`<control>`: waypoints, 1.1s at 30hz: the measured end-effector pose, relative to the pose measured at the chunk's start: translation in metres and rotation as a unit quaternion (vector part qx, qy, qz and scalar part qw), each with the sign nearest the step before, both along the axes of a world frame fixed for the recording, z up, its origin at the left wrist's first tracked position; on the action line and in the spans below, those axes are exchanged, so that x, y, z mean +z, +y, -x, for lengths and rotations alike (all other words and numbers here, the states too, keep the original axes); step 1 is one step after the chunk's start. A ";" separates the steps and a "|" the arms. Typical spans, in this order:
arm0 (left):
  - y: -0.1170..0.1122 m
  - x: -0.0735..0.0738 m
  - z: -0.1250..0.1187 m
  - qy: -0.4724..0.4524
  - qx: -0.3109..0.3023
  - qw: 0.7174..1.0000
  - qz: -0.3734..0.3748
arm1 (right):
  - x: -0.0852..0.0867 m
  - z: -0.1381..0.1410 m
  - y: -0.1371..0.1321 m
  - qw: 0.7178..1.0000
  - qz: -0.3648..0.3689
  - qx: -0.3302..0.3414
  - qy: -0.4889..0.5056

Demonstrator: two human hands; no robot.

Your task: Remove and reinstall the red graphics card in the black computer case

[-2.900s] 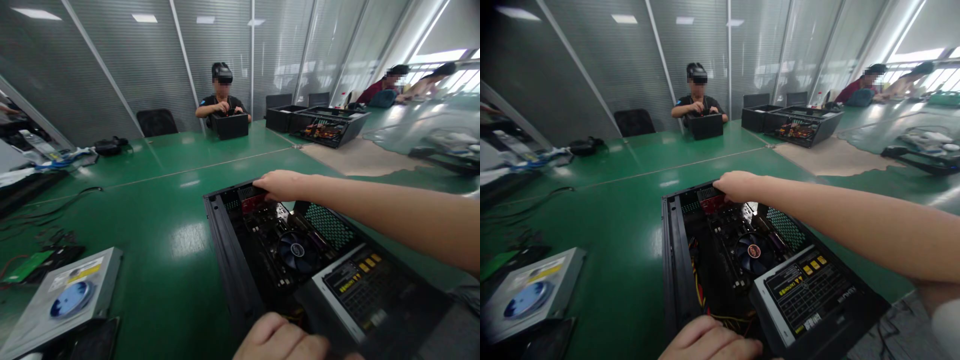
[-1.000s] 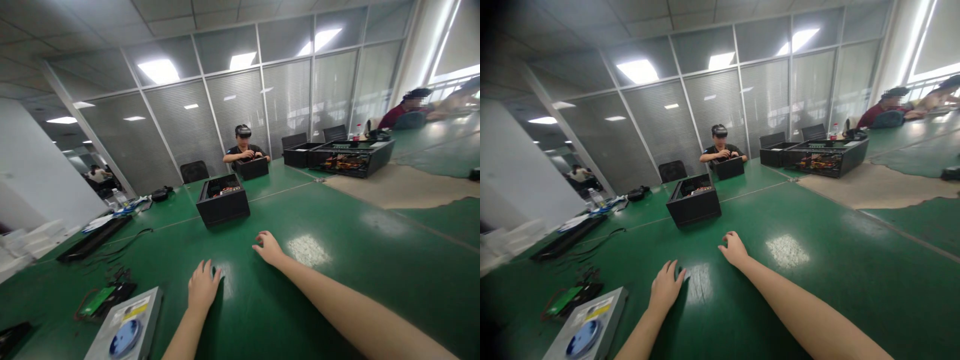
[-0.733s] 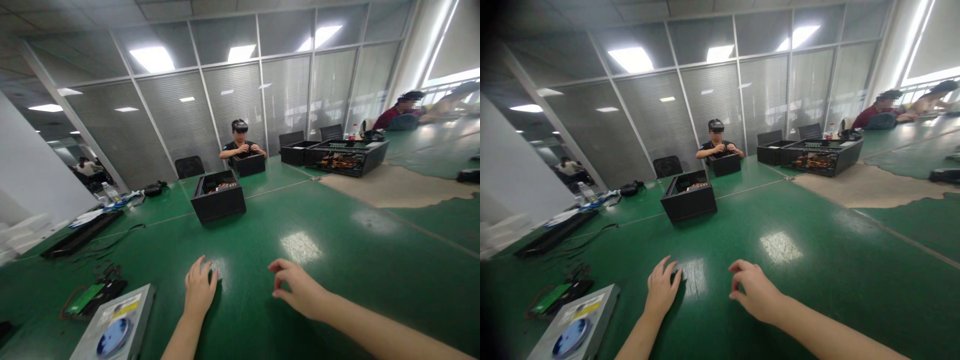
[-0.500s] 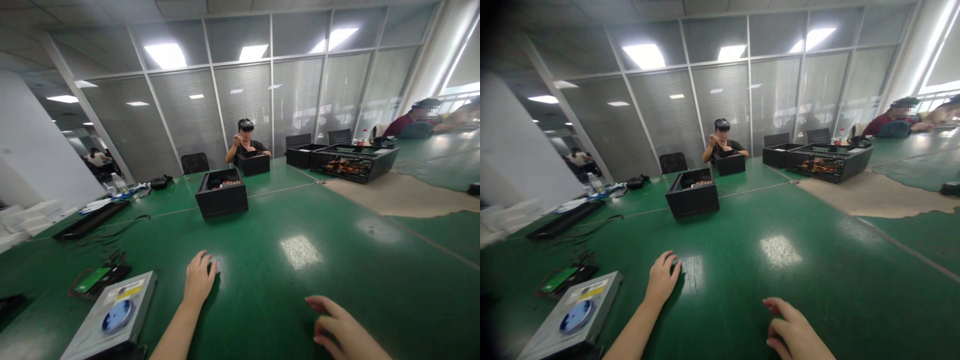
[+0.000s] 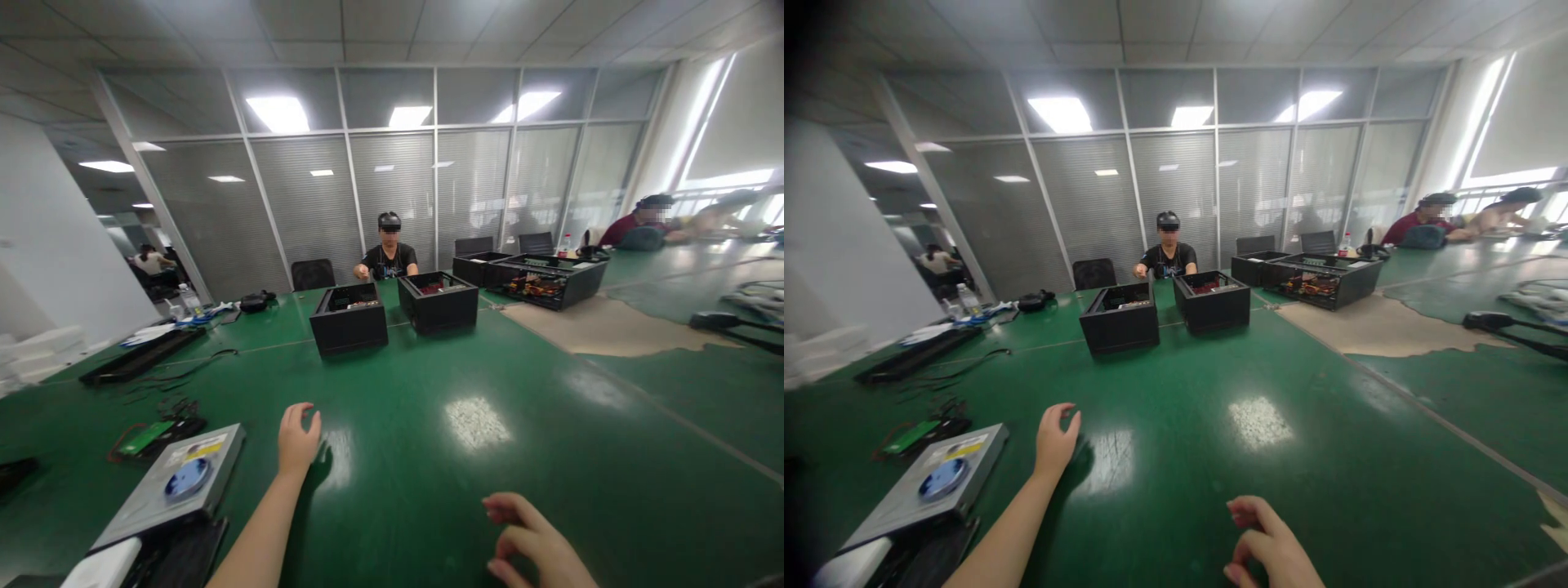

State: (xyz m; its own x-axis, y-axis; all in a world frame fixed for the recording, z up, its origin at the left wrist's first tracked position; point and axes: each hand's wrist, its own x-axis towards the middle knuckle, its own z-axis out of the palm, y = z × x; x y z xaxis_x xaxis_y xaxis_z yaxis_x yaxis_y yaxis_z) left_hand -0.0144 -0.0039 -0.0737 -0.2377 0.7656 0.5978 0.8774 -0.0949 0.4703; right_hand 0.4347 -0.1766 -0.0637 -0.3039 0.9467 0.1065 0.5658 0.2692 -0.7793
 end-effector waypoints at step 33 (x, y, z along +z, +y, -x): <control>0.009 -0.018 -0.004 0.037 -0.038 0.990 0.129 | 0.141 -0.091 0.266 0.904 -0.005 -0.132 -0.406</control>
